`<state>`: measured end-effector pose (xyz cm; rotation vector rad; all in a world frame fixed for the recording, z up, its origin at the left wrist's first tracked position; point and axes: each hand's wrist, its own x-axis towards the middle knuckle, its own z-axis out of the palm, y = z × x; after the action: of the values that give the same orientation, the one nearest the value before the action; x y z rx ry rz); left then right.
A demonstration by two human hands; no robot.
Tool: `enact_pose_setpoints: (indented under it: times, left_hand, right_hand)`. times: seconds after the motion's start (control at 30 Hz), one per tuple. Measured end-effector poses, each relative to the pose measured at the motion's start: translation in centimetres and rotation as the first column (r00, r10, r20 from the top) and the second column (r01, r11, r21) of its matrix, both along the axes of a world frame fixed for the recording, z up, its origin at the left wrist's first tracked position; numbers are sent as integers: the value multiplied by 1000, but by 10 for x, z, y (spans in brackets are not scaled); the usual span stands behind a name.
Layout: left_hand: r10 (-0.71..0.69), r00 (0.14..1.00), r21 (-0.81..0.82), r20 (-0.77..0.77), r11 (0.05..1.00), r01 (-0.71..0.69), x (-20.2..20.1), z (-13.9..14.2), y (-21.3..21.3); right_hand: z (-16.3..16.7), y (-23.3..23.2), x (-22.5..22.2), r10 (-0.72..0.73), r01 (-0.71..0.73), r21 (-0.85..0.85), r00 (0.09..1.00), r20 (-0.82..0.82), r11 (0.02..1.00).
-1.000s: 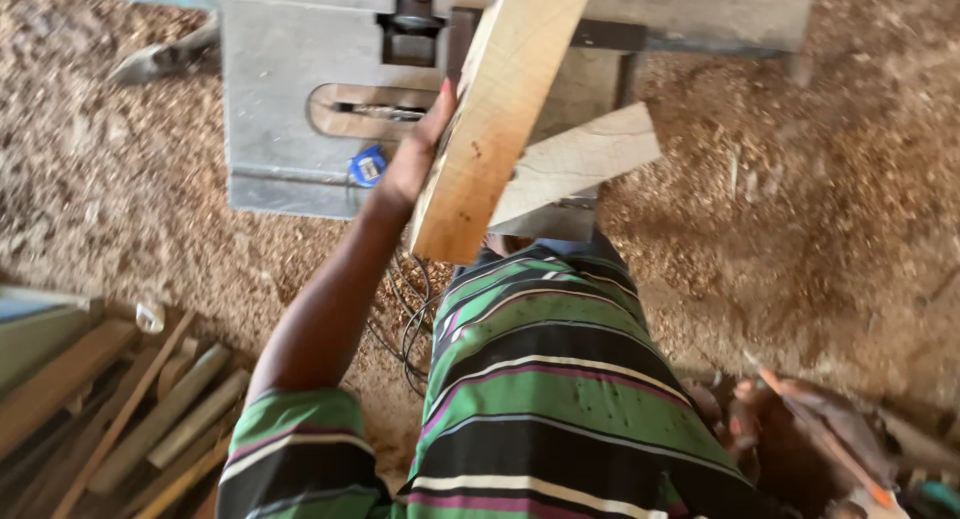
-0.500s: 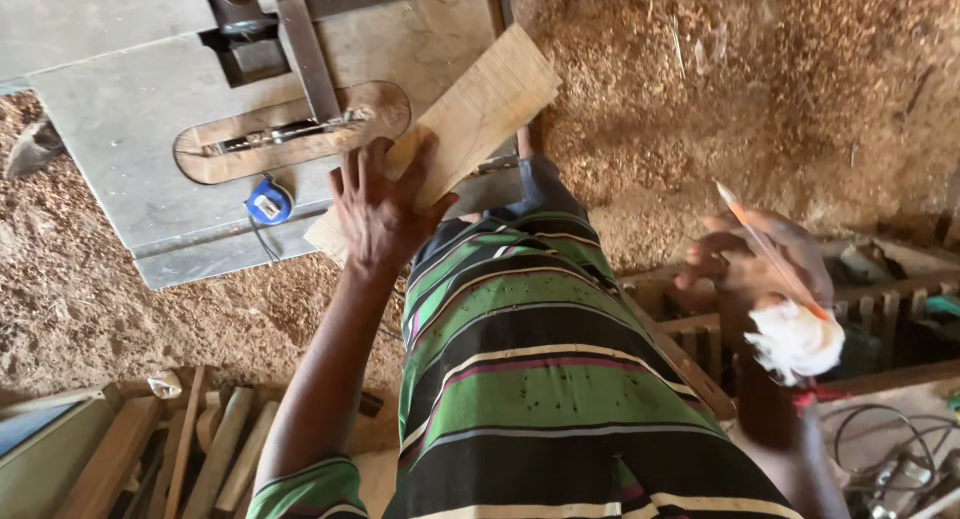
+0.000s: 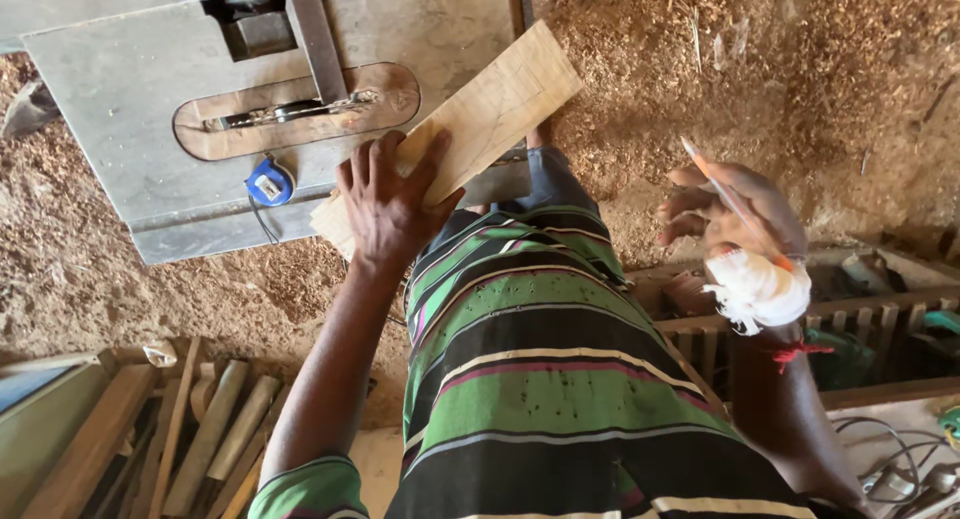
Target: The person measures a wooden plank with a tape measure and marks it with a pencil. They then use a try square to draw straight lines across the plank. The person repeats the measuring and marking process on the same plank.
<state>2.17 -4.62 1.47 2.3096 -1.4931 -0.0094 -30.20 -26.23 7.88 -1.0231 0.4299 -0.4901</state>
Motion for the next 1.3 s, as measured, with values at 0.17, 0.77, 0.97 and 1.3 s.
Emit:
enact_pose_setpoints:
  times: [0.17,0.77,0.97,1.3]
  left_hand:
    - [8,1000,-42,-3,999,-8,13,-5,15]
    - [361,922,-35,-137,929,-369,128,-109,142]
    - [-13,787,-470,-617,808,-355,81,22,137]
    - [138,823,-73,-551,975,-212,-57,100,32]
  right_hand:
    - [-34,-42,21,122,108,534,917,-379,839]
    - [-10,-17,32,107,-134,-161,980,-167,978]
    - [-2,-12,106,384,-399,96,912,145,912]
    - [-2,77,145,451,-423,182,879,-156,888]
